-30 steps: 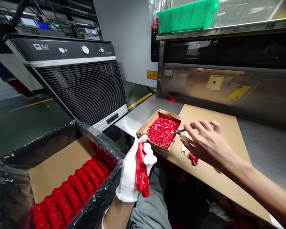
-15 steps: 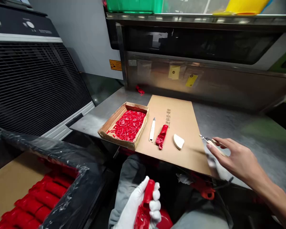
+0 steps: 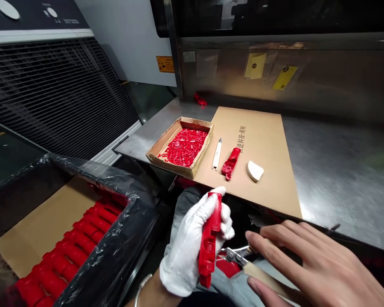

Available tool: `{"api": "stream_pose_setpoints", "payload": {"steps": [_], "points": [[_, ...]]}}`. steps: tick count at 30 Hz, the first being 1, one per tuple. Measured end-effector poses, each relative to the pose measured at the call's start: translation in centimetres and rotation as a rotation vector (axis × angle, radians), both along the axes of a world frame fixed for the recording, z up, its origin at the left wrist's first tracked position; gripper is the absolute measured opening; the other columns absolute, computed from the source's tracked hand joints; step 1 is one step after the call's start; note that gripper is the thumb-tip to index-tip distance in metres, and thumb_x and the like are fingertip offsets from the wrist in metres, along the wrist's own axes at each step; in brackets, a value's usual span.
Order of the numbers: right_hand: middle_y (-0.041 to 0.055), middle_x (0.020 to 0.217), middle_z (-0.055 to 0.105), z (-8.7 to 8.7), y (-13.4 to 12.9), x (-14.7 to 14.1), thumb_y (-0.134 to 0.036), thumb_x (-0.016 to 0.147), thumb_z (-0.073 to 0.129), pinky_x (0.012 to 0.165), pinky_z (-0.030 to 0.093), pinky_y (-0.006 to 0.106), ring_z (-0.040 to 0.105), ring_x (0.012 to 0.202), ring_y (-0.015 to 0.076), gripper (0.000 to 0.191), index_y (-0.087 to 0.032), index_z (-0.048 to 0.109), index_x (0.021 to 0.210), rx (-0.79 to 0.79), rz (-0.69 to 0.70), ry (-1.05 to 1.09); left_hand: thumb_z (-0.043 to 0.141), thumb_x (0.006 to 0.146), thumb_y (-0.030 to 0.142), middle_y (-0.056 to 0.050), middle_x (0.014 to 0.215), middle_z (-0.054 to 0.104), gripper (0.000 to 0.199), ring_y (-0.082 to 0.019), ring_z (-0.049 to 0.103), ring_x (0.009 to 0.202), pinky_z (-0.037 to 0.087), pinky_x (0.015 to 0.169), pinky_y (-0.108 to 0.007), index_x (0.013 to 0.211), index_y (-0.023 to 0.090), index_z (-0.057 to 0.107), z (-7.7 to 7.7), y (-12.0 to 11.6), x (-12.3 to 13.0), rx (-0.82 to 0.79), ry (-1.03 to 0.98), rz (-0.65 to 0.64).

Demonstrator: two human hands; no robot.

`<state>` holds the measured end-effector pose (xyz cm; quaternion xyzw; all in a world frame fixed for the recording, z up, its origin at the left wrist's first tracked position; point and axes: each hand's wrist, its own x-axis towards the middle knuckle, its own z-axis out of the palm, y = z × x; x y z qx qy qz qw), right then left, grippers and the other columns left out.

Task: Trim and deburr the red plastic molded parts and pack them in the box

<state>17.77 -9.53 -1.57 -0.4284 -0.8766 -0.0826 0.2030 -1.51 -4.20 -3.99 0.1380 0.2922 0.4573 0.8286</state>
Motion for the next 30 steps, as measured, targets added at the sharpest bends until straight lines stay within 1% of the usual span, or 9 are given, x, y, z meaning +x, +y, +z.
{"api": "stream_pose_setpoints", "payload": {"steps": [3, 7, 9, 12, 14, 16, 20, 24, 30], "points": [[0.0065, 0.091, 0.069, 0.4, 0.9, -1.1, -0.041, 0.097, 0.047, 0.06, 0.046, 0.035, 0.064, 0.074, 0.0222, 0.029, -0.022, 0.067, 0.105, 0.006, 0.006, 0.024, 0.054, 0.095, 0.033, 0.001, 0.077, 0.052, 0.027, -0.008, 0.048, 0.06, 0.037, 0.059, -0.021, 0.117, 0.019, 0.059, 0.1, -0.4, -0.1, 0.011, 0.076, -0.031], [0.0059, 0.089, 0.069, 0.9, 1.1, -1.8, -0.039, 0.097, 0.045, 0.059, 0.041, 0.034, 0.062, 0.071, 0.0207, 0.03, -0.021, 0.068, 0.101, 0.031, 0.008, 0.0, 0.055, 0.095, 0.035, 0.001, 0.079, 0.052, 0.032, -0.008, 0.049, 0.063, 0.038, 0.06, -0.02, 0.123, 0.021, 0.058, 0.4, -0.6, -0.3, 0.018, 0.125, -0.057], [0.0057, 0.088, 0.069, 0.8, 0.9, -2.0, -0.038, 0.096, 0.045, 0.061, 0.039, 0.036, 0.062, 0.072, 0.021, 0.03, -0.02, 0.069, 0.101, 0.054, 0.005, -0.036, 0.055, 0.094, 0.035, 0.001, 0.079, 0.052, 0.033, -0.008, 0.049, 0.063, 0.038, 0.06, -0.02, 0.123, 0.02, 0.058, 0.4, -0.6, -0.3, 0.029, 0.141, -0.058], [0.0053, 0.089, 0.068, 0.5, 0.4, -2.1, -0.036, 0.094, 0.049, 0.071, 0.04, 0.038, 0.063, 0.079, 0.0234, 0.029, -0.019, 0.07, 0.106, 0.083, -0.016, -0.099, 0.055, 0.094, 0.035, 0.001, 0.078, 0.051, 0.032, -0.007, 0.048, 0.062, 0.038, 0.059, -0.019, 0.123, 0.019, 0.057, 0.2, -0.6, -0.1, 0.031, 0.163, -0.054], [0.0049, 0.088, 0.067, 0.3, 0.2, -2.3, -0.035, 0.092, 0.051, 0.077, 0.04, 0.04, 0.062, 0.081, 0.0241, 0.029, -0.019, 0.069, 0.109, 0.082, -0.032, -0.143, 0.055, 0.094, 0.035, 0.002, 0.077, 0.05, 0.029, -0.008, 0.047, 0.061, 0.039, 0.059, -0.02, 0.119, 0.019, 0.058, 0.1, -0.5, 0.0, 0.023, 0.17, -0.058], [0.0041, 0.086, 0.066, 0.2, 0.0, -2.5, -0.035, 0.092, 0.05, 0.078, 0.04, 0.04, 0.061, 0.081, 0.0238, 0.03, -0.02, 0.069, 0.11, 0.058, -0.044, -0.183, 0.056, 0.094, 0.035, 0.002, 0.075, 0.049, 0.024, -0.007, 0.046, 0.059, 0.037, 0.057, -0.02, 0.112, 0.019, 0.058, 0.0, -0.3, 0.1, 0.008, 0.169, -0.066], [0.0049, 0.09, 0.067, -0.1, -0.1, -2.8, -0.036, 0.093, 0.047, 0.07, 0.038, 0.038, 0.06, 0.083, 0.0234, 0.029, -0.022, 0.068, 0.107, 0.019, -0.059, -0.201, 0.058, 0.092, 0.035, 0.002, 0.072, 0.048, 0.02, -0.007, 0.044, 0.056, 0.035, 0.053, -0.019, 0.104, 0.018, 0.058, -0.3, -0.2, 0.1, -0.024, 0.142, -0.101], [0.0039, 0.087, 0.065, -0.3, 0.1, -2.9, -0.037, 0.093, 0.044, 0.065, 0.038, 0.037, 0.06, 0.078, 0.021, 0.028, -0.023, 0.068, 0.097, -0.016, -0.053, -0.202, 0.062, 0.09, 0.035, 0.002, 0.07, 0.049, 0.02, -0.007, 0.044, 0.055, 0.033, 0.051, -0.018, 0.099, 0.017, 0.058, -0.7, -0.3, 0.2, -0.054, 0.109, -0.123], [0.002, 0.081, 0.062, -0.1, 0.9, -2.6, -0.035, 0.101, 0.025, 0.056, 0.038, 0.034, 0.058, 0.066, 0.0173, 0.044, -0.022, 0.066, 0.092, -0.042, 0.017, -0.238, 0.057, 0.093, 0.032, 0.003, 0.071, 0.047, 0.018, -0.007, 0.043, 0.056, 0.032, 0.05, -0.018, 0.101, 0.017, 0.055, -1.7, -0.2, 0.2, -0.063, 0.092, -0.147]]}}
